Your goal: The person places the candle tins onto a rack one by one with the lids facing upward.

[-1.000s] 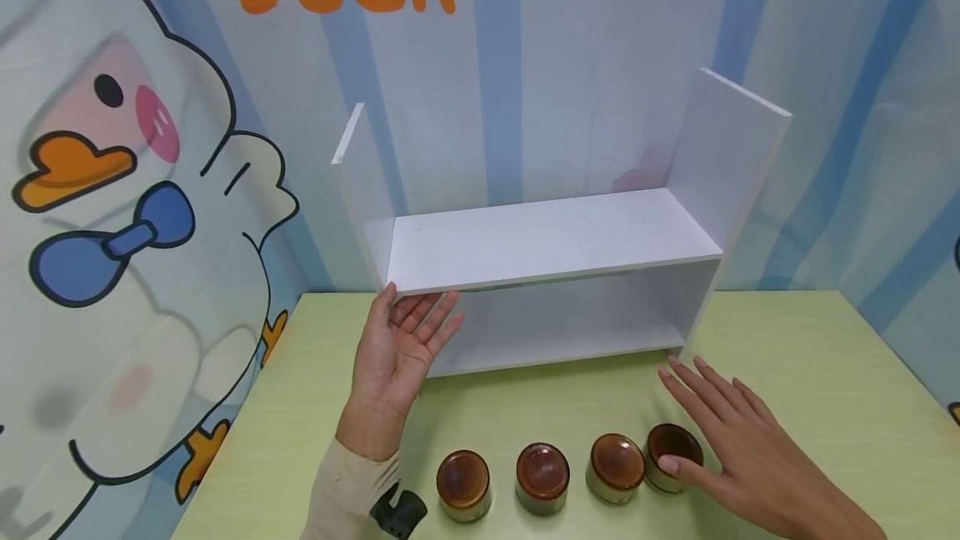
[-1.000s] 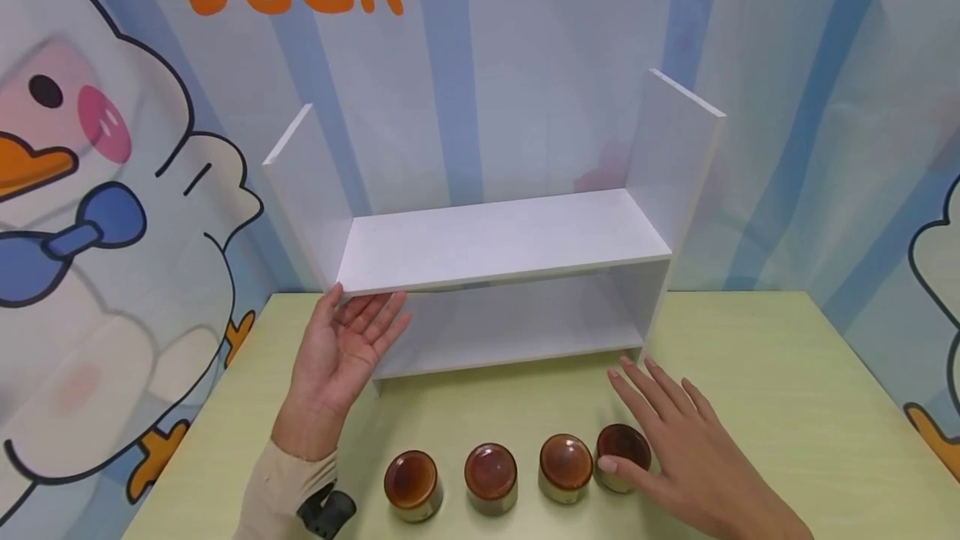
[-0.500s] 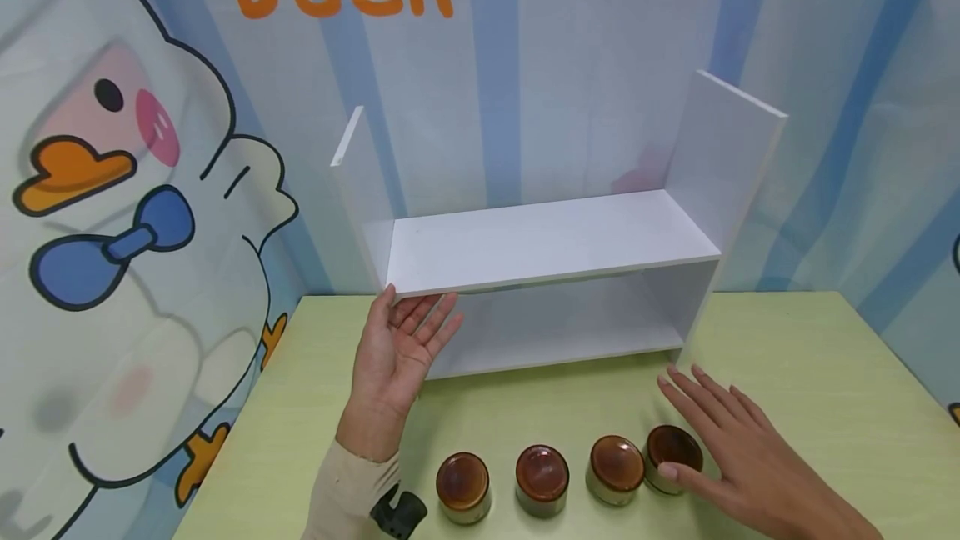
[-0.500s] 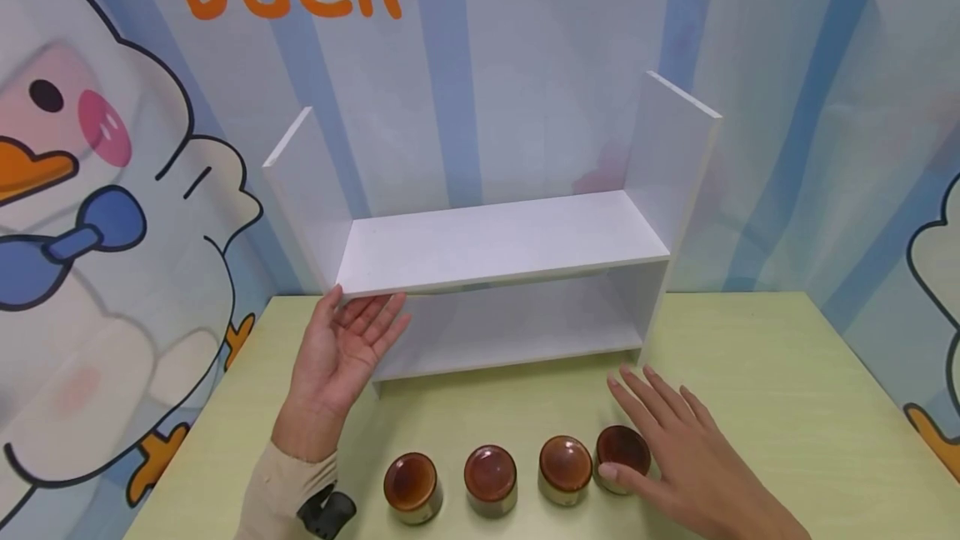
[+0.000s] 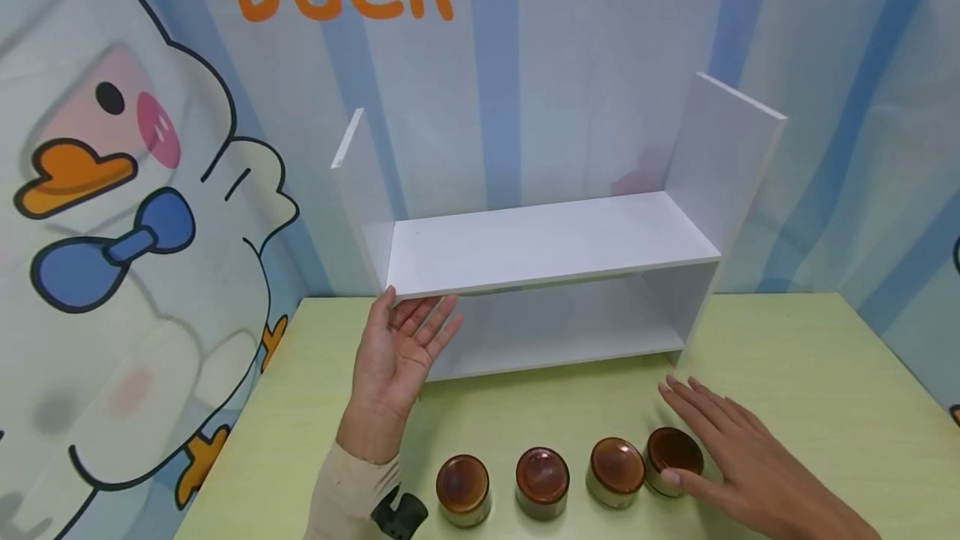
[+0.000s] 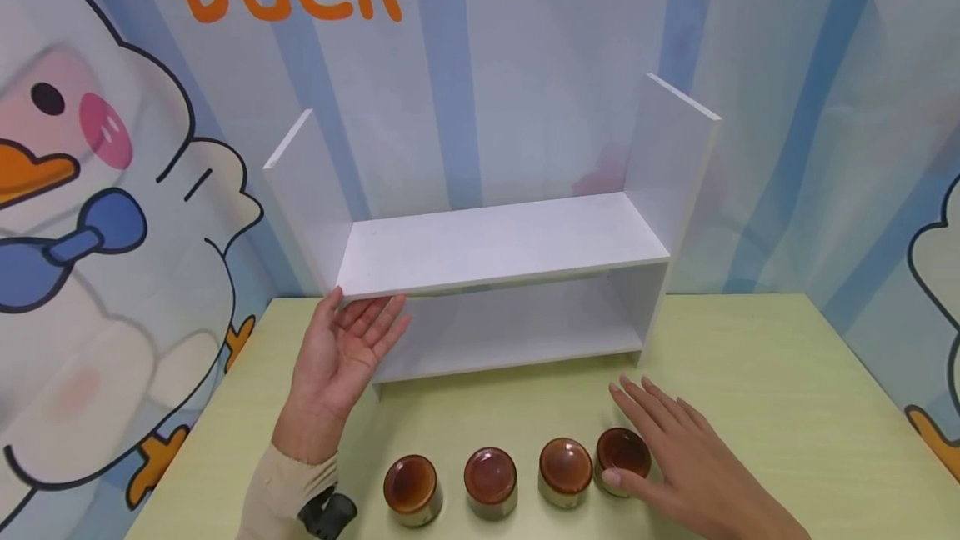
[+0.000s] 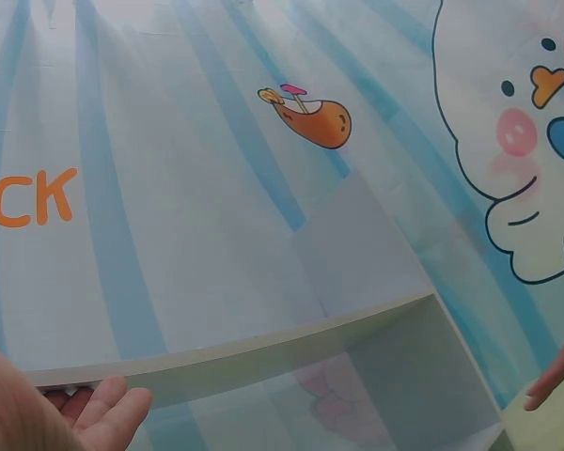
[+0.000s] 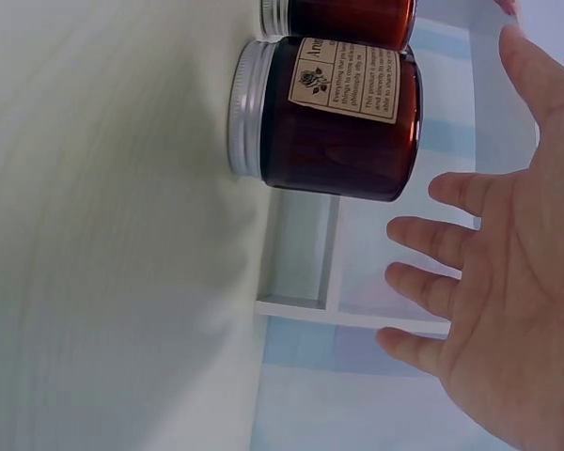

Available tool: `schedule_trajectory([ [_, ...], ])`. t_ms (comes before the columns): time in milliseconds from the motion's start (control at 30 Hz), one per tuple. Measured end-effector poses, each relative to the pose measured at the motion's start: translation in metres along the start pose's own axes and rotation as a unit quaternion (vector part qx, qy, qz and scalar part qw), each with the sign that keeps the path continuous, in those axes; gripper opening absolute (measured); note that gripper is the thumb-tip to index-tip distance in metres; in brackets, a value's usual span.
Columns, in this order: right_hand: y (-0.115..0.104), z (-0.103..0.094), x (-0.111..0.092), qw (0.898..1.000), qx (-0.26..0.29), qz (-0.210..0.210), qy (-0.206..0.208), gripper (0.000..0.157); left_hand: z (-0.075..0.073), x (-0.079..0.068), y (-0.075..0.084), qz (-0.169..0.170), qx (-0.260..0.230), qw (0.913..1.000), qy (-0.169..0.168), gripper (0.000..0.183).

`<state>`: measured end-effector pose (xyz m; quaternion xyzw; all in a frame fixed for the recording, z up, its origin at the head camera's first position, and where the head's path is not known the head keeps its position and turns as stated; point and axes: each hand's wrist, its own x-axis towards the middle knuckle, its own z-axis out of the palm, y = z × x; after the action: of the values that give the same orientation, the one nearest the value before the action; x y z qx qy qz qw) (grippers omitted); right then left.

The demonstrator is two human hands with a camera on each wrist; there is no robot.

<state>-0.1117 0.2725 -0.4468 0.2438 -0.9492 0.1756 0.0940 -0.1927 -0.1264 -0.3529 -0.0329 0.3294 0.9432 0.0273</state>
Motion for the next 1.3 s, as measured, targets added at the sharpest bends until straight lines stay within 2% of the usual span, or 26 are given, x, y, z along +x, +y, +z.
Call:
schedule_trajectory([
  [167, 0.001, 0.0, -0.003, 1.0, 0.016, 0.014, -0.01, 0.085, -0.001, 0.0, 0.0, 0.0, 0.001, 1.0, 0.0, 0.046],
  [433, 0.006, 0.002, -0.005, 0.991, 0.086, 0.061, -0.077, 0.082, 0.0, -0.001, 0.0, -0.002, -0.004, 1.0, 0.005, 0.046],
  [733, 0.016, 0.009, -0.008, 0.982, 0.167, 0.042, -0.082, 0.088, 0.0, 0.0, -0.001, 0.002, 0.002, 1.0, 0.002, 0.046],
  [833, 0.02, 0.01, -0.009, 0.974, 0.2, 0.035, -0.099, 0.088, 0.0, 0.0, -0.001, 0.002, 0.001, 1.0, 0.004, 0.046],
  [933, 0.025, 0.009, -0.009, 0.96, 0.241, 0.039, -0.134, 0.088, 0.0, 0.0, -0.001, 0.002, 0.002, 1.0, 0.005, 0.046],
  [1067, 0.031, 0.011, -0.01, 0.94, 0.283, 0.07, -0.176, 0.089, 0.0, 0.0, -0.001, 0.001, 0.004, 1.0, 0.004, 0.047],
  [1133, 0.032, 0.012, -0.01, 0.936, 0.29, 0.077, -0.185, 0.09, 0.0, 0.0, 0.0, 0.001, 0.005, 1.0, 0.003, 0.048],
  [1300, 0.034, 0.014, -0.01, 0.935, 0.294, 0.074, -0.185, 0.092, -0.001, 0.0, 0.0, 0.001, 0.006, 1.0, 0.001, 0.048],
])
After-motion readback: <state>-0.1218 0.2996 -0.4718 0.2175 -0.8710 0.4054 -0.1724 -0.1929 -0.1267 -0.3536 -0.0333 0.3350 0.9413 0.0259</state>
